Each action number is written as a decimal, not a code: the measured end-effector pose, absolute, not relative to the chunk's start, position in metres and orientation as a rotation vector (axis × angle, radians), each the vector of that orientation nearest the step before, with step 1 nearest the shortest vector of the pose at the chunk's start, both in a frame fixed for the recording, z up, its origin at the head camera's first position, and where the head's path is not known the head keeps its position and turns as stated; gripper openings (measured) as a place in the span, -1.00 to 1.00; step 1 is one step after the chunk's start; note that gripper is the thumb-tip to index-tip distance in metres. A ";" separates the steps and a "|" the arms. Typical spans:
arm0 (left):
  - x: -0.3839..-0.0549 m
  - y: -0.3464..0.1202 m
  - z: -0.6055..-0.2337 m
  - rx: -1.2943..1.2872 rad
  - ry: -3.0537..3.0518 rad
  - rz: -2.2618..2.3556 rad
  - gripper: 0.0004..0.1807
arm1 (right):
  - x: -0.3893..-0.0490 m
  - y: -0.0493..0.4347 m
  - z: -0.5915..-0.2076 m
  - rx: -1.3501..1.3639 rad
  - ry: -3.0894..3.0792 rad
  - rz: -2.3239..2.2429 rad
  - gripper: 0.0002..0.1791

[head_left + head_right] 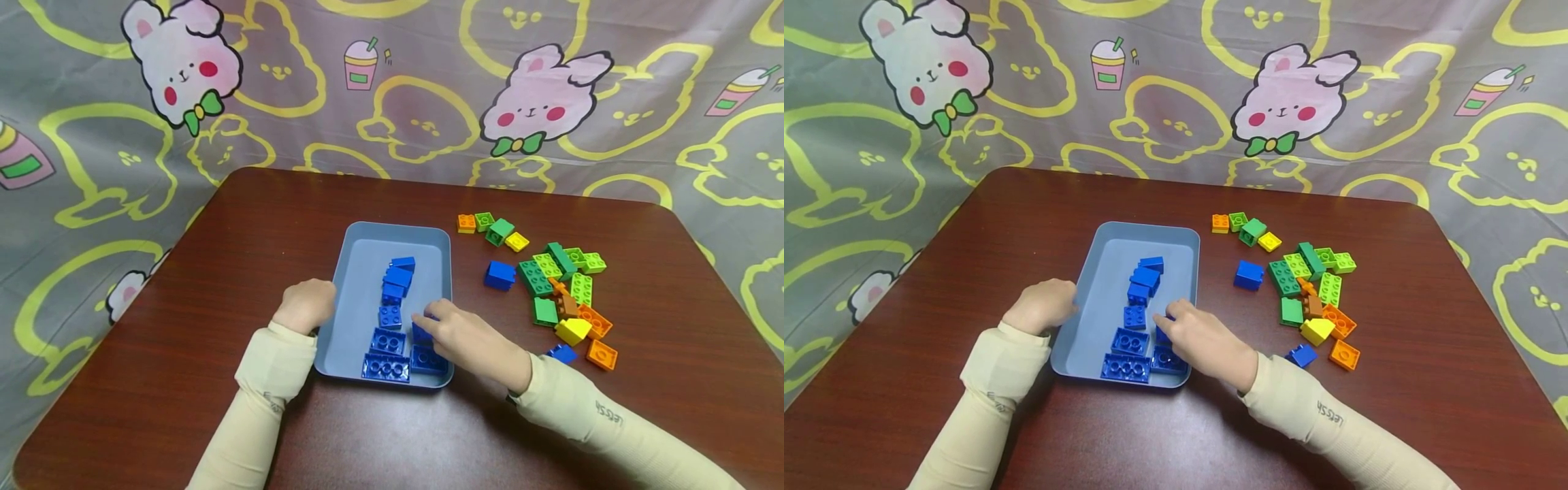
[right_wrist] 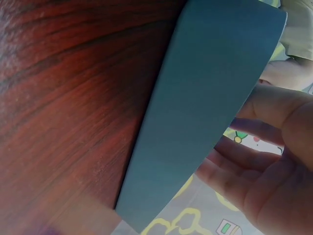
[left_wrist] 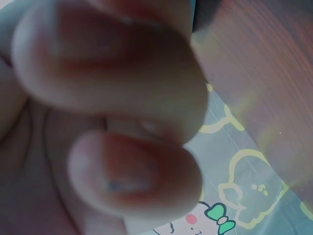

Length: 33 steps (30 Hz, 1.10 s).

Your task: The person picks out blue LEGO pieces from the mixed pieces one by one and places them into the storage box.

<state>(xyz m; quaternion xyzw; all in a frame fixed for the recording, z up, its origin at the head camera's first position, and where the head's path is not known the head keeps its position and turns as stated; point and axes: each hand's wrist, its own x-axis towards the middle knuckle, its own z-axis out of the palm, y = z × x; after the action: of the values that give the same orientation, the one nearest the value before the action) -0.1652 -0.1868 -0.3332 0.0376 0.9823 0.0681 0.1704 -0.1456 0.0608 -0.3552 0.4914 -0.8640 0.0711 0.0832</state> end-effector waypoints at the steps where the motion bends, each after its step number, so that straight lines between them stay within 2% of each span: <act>1: -0.165 -0.187 -0.333 0.108 2.789 0.195 -0.76 | -0.146 0.061 -0.355 1.469 -2.580 0.210 -0.63; 25: -0.164 -0.186 -0.332 0.113 2.787 0.201 -0.77 | -0.147 0.057 -0.363 1.505 -2.497 0.141 -0.71; 33: -0.165 -0.187 -0.333 0.116 2.793 0.201 -0.78 | -0.146 0.060 -0.363 1.479 -2.549 0.143 -0.66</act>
<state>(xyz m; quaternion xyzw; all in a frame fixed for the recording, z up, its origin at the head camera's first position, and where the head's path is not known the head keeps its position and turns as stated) -0.1649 -0.1868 -0.3334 0.0407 0.9823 0.0706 0.1686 -0.1455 0.0597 -0.3632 0.4991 -0.8599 0.0481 0.0954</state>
